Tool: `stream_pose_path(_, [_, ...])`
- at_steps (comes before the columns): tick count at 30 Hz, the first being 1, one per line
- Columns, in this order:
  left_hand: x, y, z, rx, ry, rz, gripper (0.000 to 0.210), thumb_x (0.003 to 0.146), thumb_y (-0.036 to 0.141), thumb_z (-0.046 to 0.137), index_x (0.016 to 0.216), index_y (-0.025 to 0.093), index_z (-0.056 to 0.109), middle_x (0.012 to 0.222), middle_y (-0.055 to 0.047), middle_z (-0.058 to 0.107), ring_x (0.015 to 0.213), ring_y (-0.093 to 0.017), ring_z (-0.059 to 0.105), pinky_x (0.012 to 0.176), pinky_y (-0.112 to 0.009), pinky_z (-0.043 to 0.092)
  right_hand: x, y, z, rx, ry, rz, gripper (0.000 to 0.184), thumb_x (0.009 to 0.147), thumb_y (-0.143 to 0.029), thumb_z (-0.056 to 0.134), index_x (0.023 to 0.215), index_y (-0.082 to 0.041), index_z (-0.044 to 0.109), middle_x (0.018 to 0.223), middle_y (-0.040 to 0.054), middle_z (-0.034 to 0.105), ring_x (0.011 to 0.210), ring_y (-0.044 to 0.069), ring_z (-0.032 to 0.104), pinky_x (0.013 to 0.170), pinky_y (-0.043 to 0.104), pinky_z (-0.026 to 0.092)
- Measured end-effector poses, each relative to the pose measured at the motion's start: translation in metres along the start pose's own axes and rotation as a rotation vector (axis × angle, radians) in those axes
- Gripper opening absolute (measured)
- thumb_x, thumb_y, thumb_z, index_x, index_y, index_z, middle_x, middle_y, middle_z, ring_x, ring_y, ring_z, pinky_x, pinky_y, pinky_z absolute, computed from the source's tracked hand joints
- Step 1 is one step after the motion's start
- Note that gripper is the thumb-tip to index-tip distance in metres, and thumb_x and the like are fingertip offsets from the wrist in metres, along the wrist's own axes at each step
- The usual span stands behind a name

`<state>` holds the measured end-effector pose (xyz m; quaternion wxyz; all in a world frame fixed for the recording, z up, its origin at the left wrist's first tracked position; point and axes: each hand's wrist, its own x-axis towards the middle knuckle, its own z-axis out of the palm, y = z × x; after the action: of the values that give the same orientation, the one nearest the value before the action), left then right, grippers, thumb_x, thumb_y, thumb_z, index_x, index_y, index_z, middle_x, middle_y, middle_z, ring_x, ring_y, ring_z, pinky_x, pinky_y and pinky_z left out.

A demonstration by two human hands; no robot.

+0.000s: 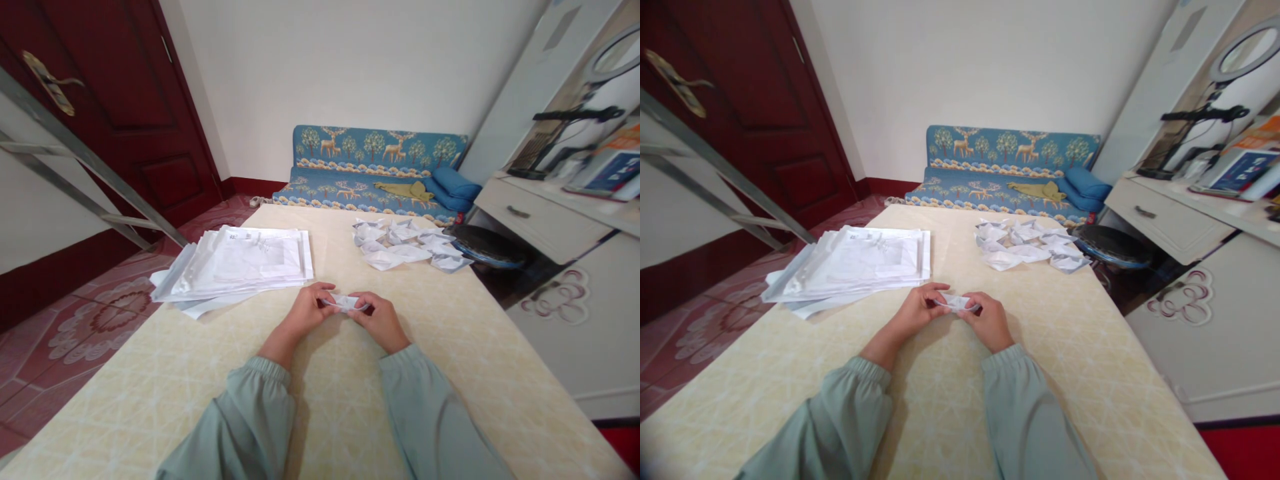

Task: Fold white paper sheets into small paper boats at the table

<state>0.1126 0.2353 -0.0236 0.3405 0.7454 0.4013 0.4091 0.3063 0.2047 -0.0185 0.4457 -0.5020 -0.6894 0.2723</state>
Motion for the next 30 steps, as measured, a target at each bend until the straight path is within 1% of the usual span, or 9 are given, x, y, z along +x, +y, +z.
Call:
stream_pose_path(5, [0.000, -0.002, 0.003, -0.084, 0.042, -0.055, 0.012, 0.066, 0.025, 0.073, 0.065, 0.014, 0.067, 0.105, -0.012, 0.065, 0.087, -0.020, 0.063, 0.072, -0.028, 0.047, -0.001, -0.002, 0.002, 0.080, 0.033, 0.125, 0.018, 0.064, -0.027, 0.068, 0.061, -0.019, 0.052, 0.088, 0.0040, 0.071, 0.076, 0.019, 0.064, 0.068, 0.029, 0.047])
stream_pose_path(10, [0.001, 0.011, 0.002, -0.114, 0.102, 0.012, 0.013, 0.065, 0.022, 0.073, 0.062, 0.014, 0.063, 0.098, -0.010, 0.064, 0.082, -0.018, 0.061, 0.067, -0.025, 0.045, 0.000, -0.007, 0.003, 0.269, 0.094, 0.151, 0.022, 0.061, -0.025, 0.071, 0.058, -0.019, 0.050, 0.090, 0.0083, 0.070, 0.081, 0.022, 0.065, 0.071, 0.031, 0.048])
stream_pose_path(12, [0.002, 0.017, 0.001, -0.125, 0.161, 0.030, 0.016, 0.062, 0.021, 0.075, 0.070, 0.014, 0.063, 0.098, -0.009, 0.063, 0.081, -0.017, 0.060, 0.067, -0.025, 0.045, 0.000, -0.009, 0.004, 0.306, 0.136, 0.111, 0.023, 0.061, -0.024, 0.072, 0.058, -0.018, 0.050, 0.090, 0.0086, 0.070, 0.082, 0.022, 0.065, 0.073, 0.031, 0.047])
stream_pose_path(14, [0.002, 0.021, 0.000, -0.163, 0.201, 0.024, 0.032, 0.059, 0.021, 0.077, 0.086, 0.016, 0.062, 0.101, -0.008, 0.063, 0.080, -0.016, 0.060, 0.069, -0.025, 0.046, 0.000, -0.011, 0.004, 0.319, 0.180, 0.063, 0.022, 0.062, -0.023, 0.073, 0.057, -0.018, 0.052, 0.089, 0.0077, 0.069, 0.083, 0.021, 0.064, 0.074, 0.031, 0.047])
stream_pose_path(17, [0.002, 0.022, 0.000, -0.244, 0.169, 0.001, 0.056, 0.057, 0.021, 0.079, 0.108, 0.017, 0.057, 0.100, -0.008, 0.065, 0.083, -0.017, 0.062, 0.075, -0.027, 0.047, -0.001, -0.014, 0.004, 0.327, 0.215, 0.014, 0.020, 0.062, -0.022, 0.072, 0.058, -0.018, 0.053, 0.085, 0.0062, 0.068, 0.081, 0.020, 0.064, 0.074, 0.031, 0.047])
stream_pose_path(21, [0.001, 0.020, 0.001, -0.253, 0.070, -0.074, 0.032, 0.061, 0.023, 0.076, 0.090, 0.013, 0.067, 0.082, -0.007, 0.069, 0.074, -0.017, 0.062, 0.069, -0.025, 0.047, -0.002, -0.017, 0.004, 0.304, 0.225, -0.023, 0.019, 0.064, -0.021, 0.071, 0.058, -0.018, 0.053, 0.080, 0.0051, 0.068, 0.077, 0.019, 0.063, 0.072, 0.030, 0.047])
stream_pose_path(24, [0.000, 0.020, 0.003, -0.226, 0.088, -0.107, 0.024, 0.061, 0.025, 0.075, 0.081, 0.013, 0.070, 0.075, -0.005, 0.069, 0.067, -0.016, 0.061, 0.061, -0.024, 0.046, -0.003, -0.018, 0.004, 0.298, 0.234, -0.009, 0.018, 0.064, -0.022, 0.071, 0.061, -0.018, 0.053, 0.079, 0.0045, 0.068, 0.075, 0.018, 0.063, 0.070, 0.029, 0.047])
stream_pose_path(26, [0.000, 0.021, 0.004, -0.204, 0.113, -0.110, 0.022, 0.061, 0.026, 0.075, 0.079, 0.014, 0.070, 0.073, -0.005, 0.069, 0.065, -0.016, 0.061, 0.060, -0.023, 0.046, -0.002, -0.018, 0.005, 0.305, 0.259, 0.025, 0.018, 0.063, -0.022, 0.071, 0.071, -0.019, 0.055, 0.080, 0.0034, 0.068, 0.074, 0.018, 0.063, 0.068, 0.029, 0.048])
stream_pose_path(30, [0.000, 0.022, 0.005, -0.132, 0.164, -0.098, 0.017, 0.063, 0.025, 0.073, 0.075, 0.014, 0.070, 0.070, -0.004, 0.069, 0.064, -0.015, 0.061, 0.061, -0.023, 0.046, 0.000, -0.014, 0.006, 0.260, 0.261, 0.070, 0.043, 0.061, -0.023, 0.073, 0.101, -0.019, 0.058, 0.082, 0.0039, 0.069, 0.076, 0.020, 0.065, 0.070, 0.031, 0.050])
